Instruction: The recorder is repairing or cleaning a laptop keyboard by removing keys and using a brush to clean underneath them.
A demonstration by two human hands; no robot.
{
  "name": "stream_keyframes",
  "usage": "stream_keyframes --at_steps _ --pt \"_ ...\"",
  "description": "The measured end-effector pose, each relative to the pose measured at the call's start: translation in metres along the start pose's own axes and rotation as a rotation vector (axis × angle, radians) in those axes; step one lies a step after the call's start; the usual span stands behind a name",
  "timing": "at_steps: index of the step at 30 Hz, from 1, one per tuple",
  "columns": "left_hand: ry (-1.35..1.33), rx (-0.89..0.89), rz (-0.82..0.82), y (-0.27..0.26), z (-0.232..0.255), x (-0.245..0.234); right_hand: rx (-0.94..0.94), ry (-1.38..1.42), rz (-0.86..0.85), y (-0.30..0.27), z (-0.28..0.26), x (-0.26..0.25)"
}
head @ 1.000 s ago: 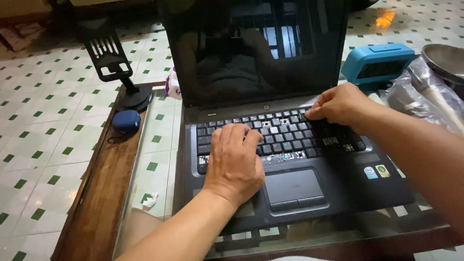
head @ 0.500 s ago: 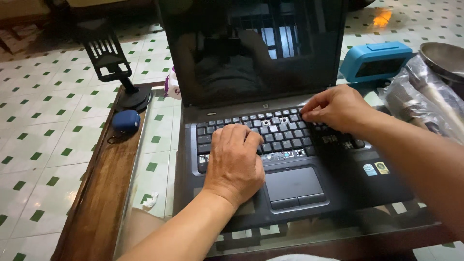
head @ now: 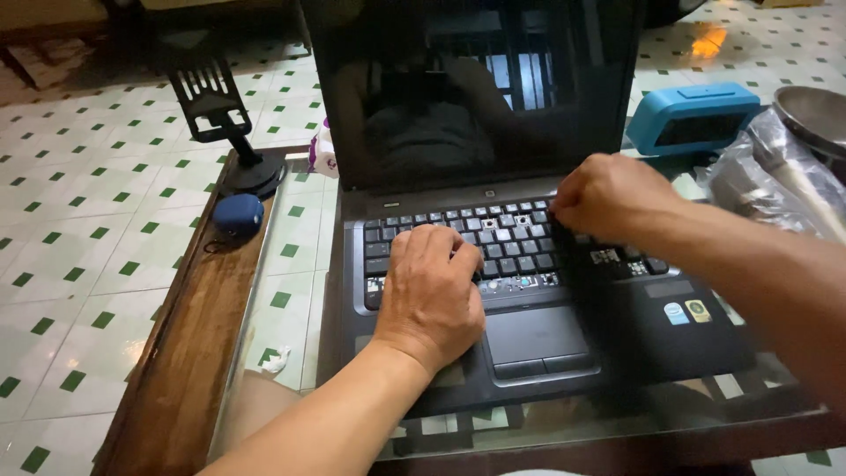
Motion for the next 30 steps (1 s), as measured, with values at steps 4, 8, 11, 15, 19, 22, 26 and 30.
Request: stream_keyframes --at_steps 4,8,11,15,19,22,26,30 --pt "0.007 0.044 0.017 0.000 0.003 -0.002 -0.089 -0.107 0.061 0.004 -0.002 0.003" --pt "0.005 0.068 0.023 -0.002 0.004 -0.001 -0.159 -0.172 0.027 0.003 0.001 0.006" --pt "0.004 0.059 0.021 -0.002 0.005 -0.003 -0.174 -0.115 0.014 -0.003 0.012 0.011" --pt "0.029 0.052 0.025 -0.003 0.004 -0.002 -0.071 0.216 0.094 -0.024 0.027 0.012" --pt "0.023 0.043 0.011 -0.002 0.004 -0.003 -0.176 0.175 0.234 -0.033 0.035 0.021" --pt "0.014 0.061 0.043 -0.001 0.005 -0.005 -0.306 0.016 0.309 -0.041 0.015 0.013" --pt "0.014 0.045 0.026 -0.001 0.002 -0.003 -0.040 0.261 0.225 -0.031 0.017 0.010" --pt "0.021 0.031 0.031 -0.002 -0.001 0.000 -0.099 0.187 0.239 -0.011 0.025 0.015"
Point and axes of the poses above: each hand's wrist, its own y-axis towards the middle knuckle, its own x-axis out of the palm, z = x × y, the point moved 5 cm from there along y, towards the middle knuckle, and after that the axes turned 7 degrees about -x, right-handed, at the moved point
